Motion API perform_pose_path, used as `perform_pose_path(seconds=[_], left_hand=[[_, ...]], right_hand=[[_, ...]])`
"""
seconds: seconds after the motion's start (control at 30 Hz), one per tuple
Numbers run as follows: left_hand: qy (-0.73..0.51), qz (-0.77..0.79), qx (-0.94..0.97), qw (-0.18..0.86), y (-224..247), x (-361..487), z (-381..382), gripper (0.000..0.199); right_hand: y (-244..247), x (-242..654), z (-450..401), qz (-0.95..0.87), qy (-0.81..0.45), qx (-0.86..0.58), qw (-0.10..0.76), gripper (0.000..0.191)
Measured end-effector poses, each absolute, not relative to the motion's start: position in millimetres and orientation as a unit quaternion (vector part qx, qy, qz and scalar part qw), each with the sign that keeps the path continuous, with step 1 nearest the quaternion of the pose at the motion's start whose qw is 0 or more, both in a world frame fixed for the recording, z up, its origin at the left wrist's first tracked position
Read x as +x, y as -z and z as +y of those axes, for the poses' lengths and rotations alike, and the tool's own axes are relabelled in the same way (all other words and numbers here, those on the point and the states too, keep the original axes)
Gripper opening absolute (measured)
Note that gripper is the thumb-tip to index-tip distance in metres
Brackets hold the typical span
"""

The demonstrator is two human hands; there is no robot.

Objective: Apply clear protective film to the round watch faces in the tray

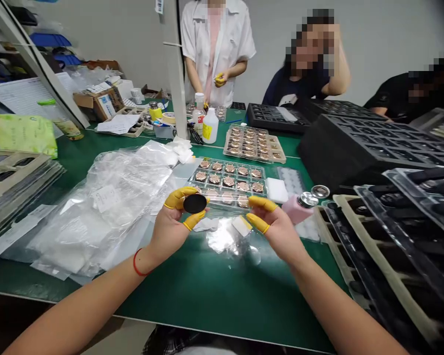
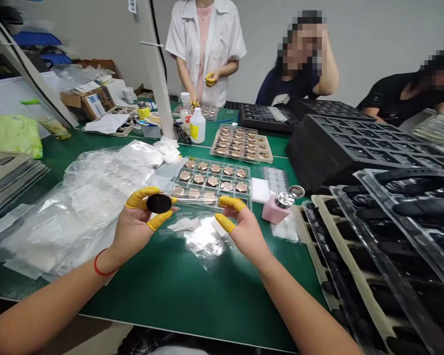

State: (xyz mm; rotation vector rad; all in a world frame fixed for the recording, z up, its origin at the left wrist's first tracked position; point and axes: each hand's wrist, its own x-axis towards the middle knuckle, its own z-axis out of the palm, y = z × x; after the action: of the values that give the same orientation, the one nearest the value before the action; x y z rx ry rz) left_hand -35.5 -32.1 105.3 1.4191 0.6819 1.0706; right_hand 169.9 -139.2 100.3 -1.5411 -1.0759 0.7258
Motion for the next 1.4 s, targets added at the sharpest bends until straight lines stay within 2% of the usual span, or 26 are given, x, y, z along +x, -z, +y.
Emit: perform_pose_path(seconds=[0.1, 0.17, 0.23, 0.33, 0.47, 0.57, 0.67, 0.73, 0.87, 1.17, 1.3, 1.4], left_hand=[[-0.464, 0.272, 0.650, 0.537, -118, -27, -36, 0.042], [-0.461, 0.267, 0.653, 0.538, -122, -26, -38, 0.043], [-0.460, 0.273, 0.647, 0.544, -120, -26, -38, 0.043], [-0.463, 0.282, 0.658, 0.522, -106, -31, -34, 0.043], [-0.419, 0.244, 0.692, 0.535, -86, -40, -26, 0.040], [-0.392, 0.227, 0.690, 0.565, -81, -44, -20, 0.039], [-0.364, 0.239, 0.679, 0.591, -82, -44, -16, 0.041], [-0.343, 0.246, 0.672, 0.608, -84, -42, -14, 0.043], [-0.313, 0.250, 0.662, 0.633, -88, -41, -15, 0.045], [-0.256, 0.284, 0.614, 0.691, -98, -35, -21, 0.053], [-0.220, 0.287, 0.631, 0.687, -90, -28, -30, 0.051], [-0.199, 0.253, 0.676, 0.663, -84, -26, -41, 0.046]], right_hand=[[-123, 182, -144, -0.610, -0.120, -0.626, 0.471, 0.054], [-132, 184, -145, -0.660, -0.083, -0.611, 0.428, 0.055], [-132, 182, -144, -0.656, -0.113, -0.619, 0.418, 0.049], [-125, 178, -140, -0.595, -0.222, -0.635, 0.439, 0.041], [-120, 176, -133, -0.534, -0.353, -0.632, 0.437, 0.043], [-119, 177, -128, -0.516, -0.403, -0.631, 0.416, 0.046], [-117, 182, -126, -0.520, -0.380, -0.630, 0.435, 0.049], [-117, 186, -125, -0.527, -0.336, -0.643, 0.442, 0.042], [-118, 189, -126, -0.535, -0.298, -0.679, 0.404, 0.019], [-127, 187, -136, -0.639, -0.173, -0.637, 0.395, 0.005], [-135, 177, -138, -0.580, -0.240, -0.625, 0.465, 0.007], [-130, 160, -133, -0.530, -0.317, -0.629, 0.472, 0.013]])
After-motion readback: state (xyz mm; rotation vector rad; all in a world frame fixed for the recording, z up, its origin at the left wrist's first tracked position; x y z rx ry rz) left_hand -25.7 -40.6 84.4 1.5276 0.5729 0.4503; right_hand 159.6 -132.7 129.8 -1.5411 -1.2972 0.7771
